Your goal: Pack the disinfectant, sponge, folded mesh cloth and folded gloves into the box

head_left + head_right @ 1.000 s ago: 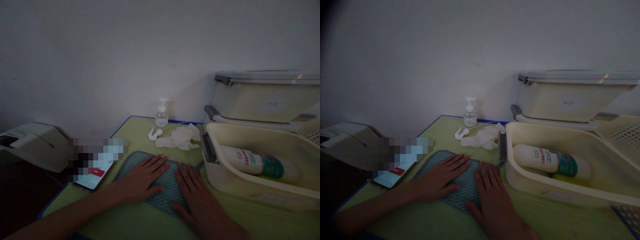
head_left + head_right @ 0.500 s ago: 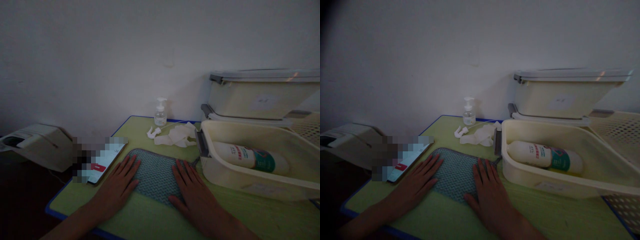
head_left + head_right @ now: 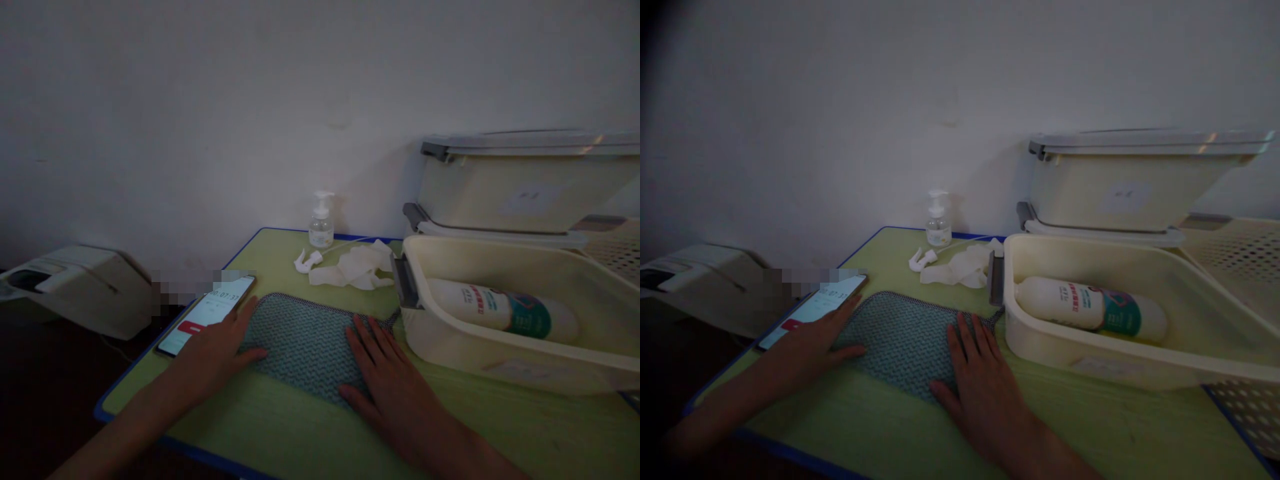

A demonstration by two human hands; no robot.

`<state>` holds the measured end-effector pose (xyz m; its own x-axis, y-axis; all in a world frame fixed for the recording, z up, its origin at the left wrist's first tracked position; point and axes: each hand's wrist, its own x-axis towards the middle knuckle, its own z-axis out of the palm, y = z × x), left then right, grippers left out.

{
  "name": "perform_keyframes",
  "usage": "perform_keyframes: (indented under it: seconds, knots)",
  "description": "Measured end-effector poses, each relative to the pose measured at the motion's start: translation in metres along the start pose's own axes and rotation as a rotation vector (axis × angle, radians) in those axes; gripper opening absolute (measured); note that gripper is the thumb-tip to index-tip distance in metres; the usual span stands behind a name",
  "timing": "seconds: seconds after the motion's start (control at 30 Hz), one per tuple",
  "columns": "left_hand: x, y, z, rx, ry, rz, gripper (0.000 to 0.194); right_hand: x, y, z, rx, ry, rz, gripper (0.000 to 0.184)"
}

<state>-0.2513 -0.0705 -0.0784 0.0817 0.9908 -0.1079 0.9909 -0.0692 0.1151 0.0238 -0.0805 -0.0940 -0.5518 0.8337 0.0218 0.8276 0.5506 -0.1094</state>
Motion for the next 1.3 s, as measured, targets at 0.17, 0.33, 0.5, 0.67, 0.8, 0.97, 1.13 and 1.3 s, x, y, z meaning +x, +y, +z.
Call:
perform_keyframes:
  seconds: [0.17, 0.33, 0.5, 0.67, 0.8, 0.97, 1.13, 1.3]
  knots:
    - [0.008, 0.000, -0.012, -0.040, -0.030, -0.068, 0.074, -0.002, 0.000, -0.001, 0.032, 0.001, 0.008, 0.066]
    - [0.020, 0.004, -0.027, -0.015, 0.108, -0.081, 0.062, -0.002, 0.002, -0.003, 0.072, 0.003, 0.008, 0.060]
    - [0.030, 0.017, -0.048, 0.060, 0.274, -0.111, 0.057, -0.001, 0.003, -0.011, 0.117, -0.053, -0.019, 0.058]
    - [0.035, 0.029, -0.046, 0.018, 0.523, -0.015, 0.053, -0.002, 0.003, -0.013, 0.156, -0.070, -0.015, 0.063]
    - [0.031, 0.046, -0.028, -0.064, 0.791, 0.295, 0.041, -0.003, 0.004, -0.010, 0.207, -0.036, -0.004, 0.066]
    - [0.019, 0.077, -0.006, -0.134, 0.903, 0.748, 0.030, -0.003, 0.006, -0.007, 0.315, 0.022, 0.036, 0.076]
    - [0.010, 0.093, 0.016, -0.198, 0.779, 0.990, 0.022, -0.002, 0.007, -0.014, 0.428, 0.032, 0.043, 0.064]
    - [0.005, 0.092, 0.033, -0.346, 0.614, 0.889, 0.022, -0.003, 0.009, -0.017, 0.420, 0.032, -0.016, 0.060]
